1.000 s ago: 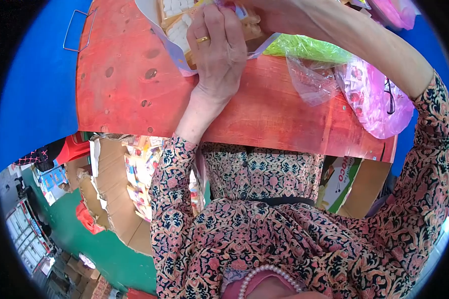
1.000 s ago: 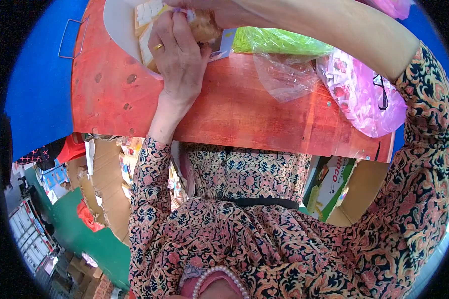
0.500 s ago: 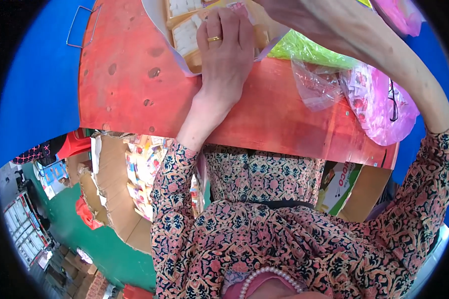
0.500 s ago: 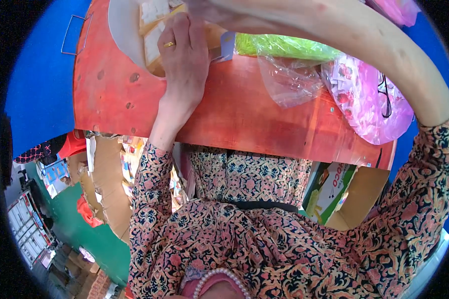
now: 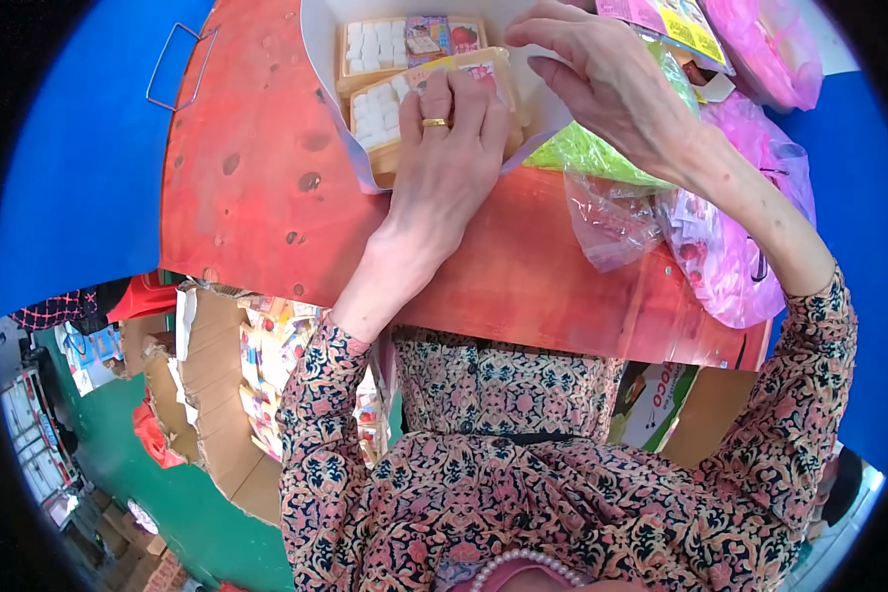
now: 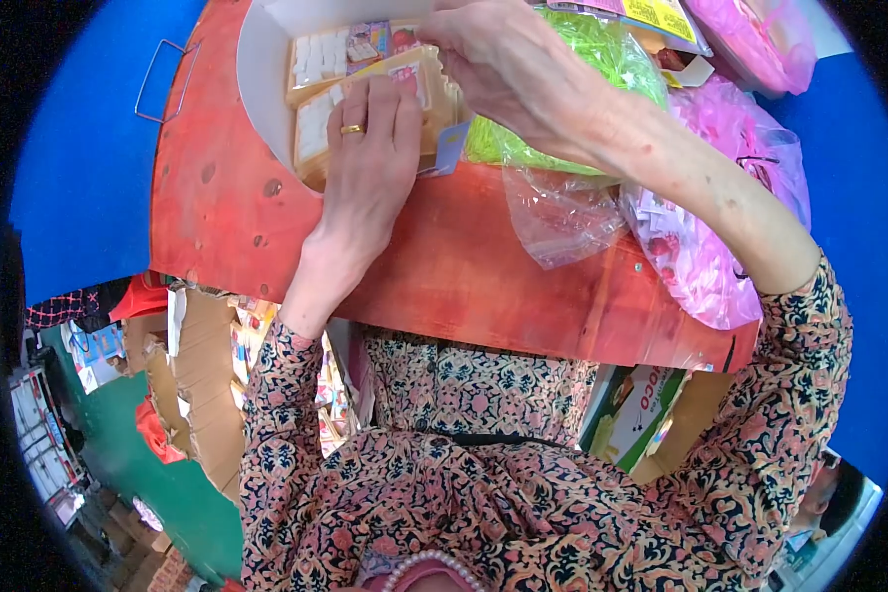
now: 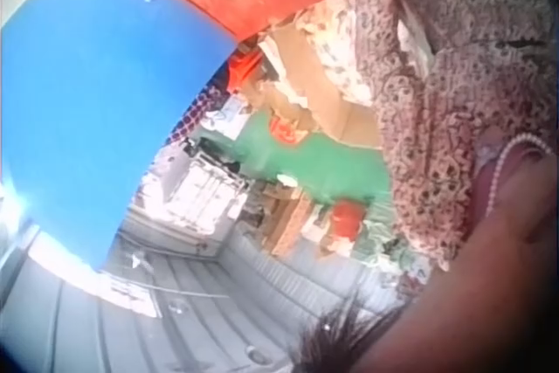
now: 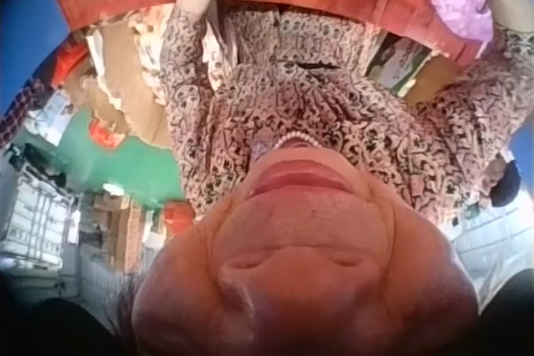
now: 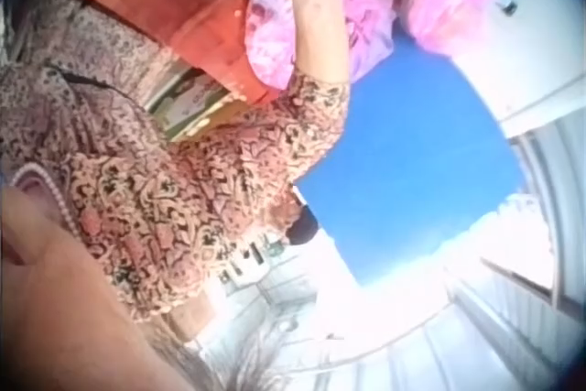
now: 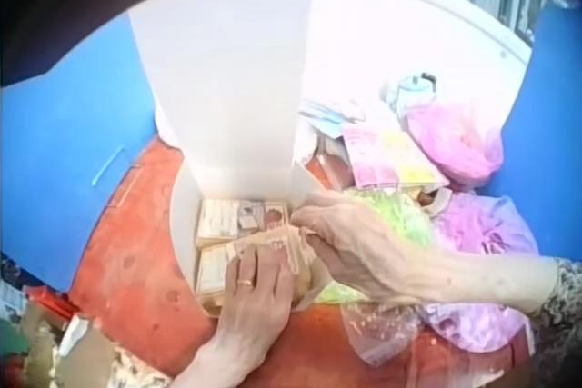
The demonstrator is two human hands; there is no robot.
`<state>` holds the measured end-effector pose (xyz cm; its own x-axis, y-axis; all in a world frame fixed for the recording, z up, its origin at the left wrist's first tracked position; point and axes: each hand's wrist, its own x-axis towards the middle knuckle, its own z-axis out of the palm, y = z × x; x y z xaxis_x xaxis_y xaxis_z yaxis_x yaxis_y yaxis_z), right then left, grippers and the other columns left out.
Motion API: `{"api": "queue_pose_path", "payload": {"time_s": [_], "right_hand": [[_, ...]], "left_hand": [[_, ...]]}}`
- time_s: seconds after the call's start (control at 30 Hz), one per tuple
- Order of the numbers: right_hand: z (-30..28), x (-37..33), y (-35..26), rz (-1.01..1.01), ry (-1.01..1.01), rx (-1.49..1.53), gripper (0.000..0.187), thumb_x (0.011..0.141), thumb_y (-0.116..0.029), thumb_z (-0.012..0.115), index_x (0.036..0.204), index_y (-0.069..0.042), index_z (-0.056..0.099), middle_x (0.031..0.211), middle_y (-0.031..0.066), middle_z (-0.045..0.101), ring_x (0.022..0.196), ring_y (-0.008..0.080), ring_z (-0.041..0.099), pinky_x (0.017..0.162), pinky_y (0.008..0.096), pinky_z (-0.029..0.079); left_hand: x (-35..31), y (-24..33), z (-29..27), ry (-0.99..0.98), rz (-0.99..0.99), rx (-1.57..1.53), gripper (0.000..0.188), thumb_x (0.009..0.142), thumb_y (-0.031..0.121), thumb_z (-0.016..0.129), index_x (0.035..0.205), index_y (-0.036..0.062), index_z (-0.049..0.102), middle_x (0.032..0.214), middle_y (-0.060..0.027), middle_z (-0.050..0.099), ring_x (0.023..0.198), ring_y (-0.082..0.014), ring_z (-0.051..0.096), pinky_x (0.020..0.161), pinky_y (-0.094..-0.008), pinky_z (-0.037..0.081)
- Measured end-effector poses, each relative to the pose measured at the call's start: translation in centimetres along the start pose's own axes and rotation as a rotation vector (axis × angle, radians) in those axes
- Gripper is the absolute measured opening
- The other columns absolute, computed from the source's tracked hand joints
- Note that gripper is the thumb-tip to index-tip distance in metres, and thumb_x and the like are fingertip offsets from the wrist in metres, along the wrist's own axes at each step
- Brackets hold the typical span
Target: Pack individual snack kits into cardboard display boxes.
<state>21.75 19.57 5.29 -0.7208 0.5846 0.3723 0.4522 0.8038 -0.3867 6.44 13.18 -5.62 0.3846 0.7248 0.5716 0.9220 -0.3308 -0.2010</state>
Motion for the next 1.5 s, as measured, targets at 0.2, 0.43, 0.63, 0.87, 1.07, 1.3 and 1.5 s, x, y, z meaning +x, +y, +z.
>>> {"api": "queue_pose_path", "payload": {"time_s": [0.2, 0.43, 0.63, 0.87, 1.07, 1.3, 1.5], "right_hand": [[-1.2, 0.8, 1.1, -0.163, -0.116, -0.015, 0.019, 0.078, 0.001, 0.052, 0.097, 0.004, 0.055, 0.091, 0.0189, 0.055, 0.088, 0.0333, 0.054, 0.076, 0.0390, 0.044], [1.6, 3.3, 3.9, -0.264, -0.259, -0.144, 0.016, 0.081, -0.007, 0.049, 0.092, 0.004, 0.052, 0.093, 0.0205, 0.053, 0.089, 0.0348, 0.053, 0.079, 0.0399, 0.044], [6.3, 7.2, 7.0, -0.294, -0.367, -0.222, 0.020, 0.079, -0.013, 0.053, 0.092, 0.002, 0.053, 0.089, 0.0190, 0.054, 0.089, 0.0344, 0.053, 0.081, 0.0407, 0.043], [6.0, 10.6, 3.7, -0.113, -0.551, -0.337, 0.029, 0.071, -0.022, 0.066, 0.086, 0.001, 0.056, 0.091, 0.0203, 0.057, 0.092, 0.0356, 0.054, 0.082, 0.0419, 0.043], [9.0, 9.8, 7.2, -0.395, -0.231, -0.219, 0.030, 0.070, -0.022, 0.066, 0.084, 0.003, 0.055, 0.090, 0.0204, 0.057, 0.090, 0.0353, 0.054, 0.083, 0.0423, 0.042], [9.4, 8.8, 7.7, -0.361, -0.183, -0.215, 0.024, 0.072, -0.018, 0.062, 0.084, 0.001, 0.054, 0.089, 0.0194, 0.056, 0.087, 0.0339, 0.054, 0.078, 0.0407, 0.043], [9.4, 8.9, 7.6, -0.300, -0.209, -0.249, 0.020, 0.072, -0.018, 0.061, 0.079, -0.001, 0.055, 0.082, 0.0192, 0.057, 0.082, 0.0329, 0.056, 0.074, 0.0403, 0.045]], "left_hand": [[-0.7, -0.5, 0.6, 0.032, 0.019, -0.030, 0.036, 0.070, 0.012, 0.060, 0.103, -0.0006, 0.051, 0.109, -0.0195, 0.048, 0.108, -0.0336, 0.046, 0.087, -0.0445, 0.041], [-1.2, -0.4, 1.2, 0.120, -0.032, -0.062, 0.030, 0.073, 0.013, 0.058, 0.099, -0.0012, 0.052, 0.111, -0.0209, 0.049, 0.107, -0.0333, 0.048, 0.086, -0.0457, 0.042], [-0.9, 0.0, 1.2, 0.122, -0.040, 0.020, 0.028, 0.075, 0.016, 0.056, 0.097, 0.0002, 0.052, 0.109, -0.0205, 0.050, 0.106, -0.0333, 0.049, 0.085, -0.0466, 0.043], [-1.2, -0.1, 1.2, 0.089, -0.046, 0.072, 0.032, 0.074, 0.018, 0.058, 0.100, 0.0012, 0.052, 0.108, -0.0194, 0.050, 0.107, -0.0330, 0.049, 0.084, -0.0477, 0.044], [-1.0, 0.4, 0.7, 0.085, -0.061, 0.056, 0.033, 0.073, 0.017, 0.057, 0.101, 0.0020, 0.052, 0.109, -0.0189, 0.049, 0.108, -0.0329, 0.049, 0.084, -0.0487, 0.044], [-0.8, -0.5, 0.4, -0.018, -0.034, -0.058, 0.029, 0.074, 0.016, 0.056, 0.099, 0.0028, 0.052, 0.108, -0.0187, 0.048, 0.106, -0.0329, 0.048, 0.085, -0.0494, 0.043], [-0.5, -1.0, -0.7, -0.055, 0.024, -0.058, 0.027, 0.074, 0.013, 0.058, 0.098, 0.0017, 0.051, 0.110, -0.0193, 0.046, 0.109, -0.0347, 0.045, 0.086, -0.0513, 0.041]]}}
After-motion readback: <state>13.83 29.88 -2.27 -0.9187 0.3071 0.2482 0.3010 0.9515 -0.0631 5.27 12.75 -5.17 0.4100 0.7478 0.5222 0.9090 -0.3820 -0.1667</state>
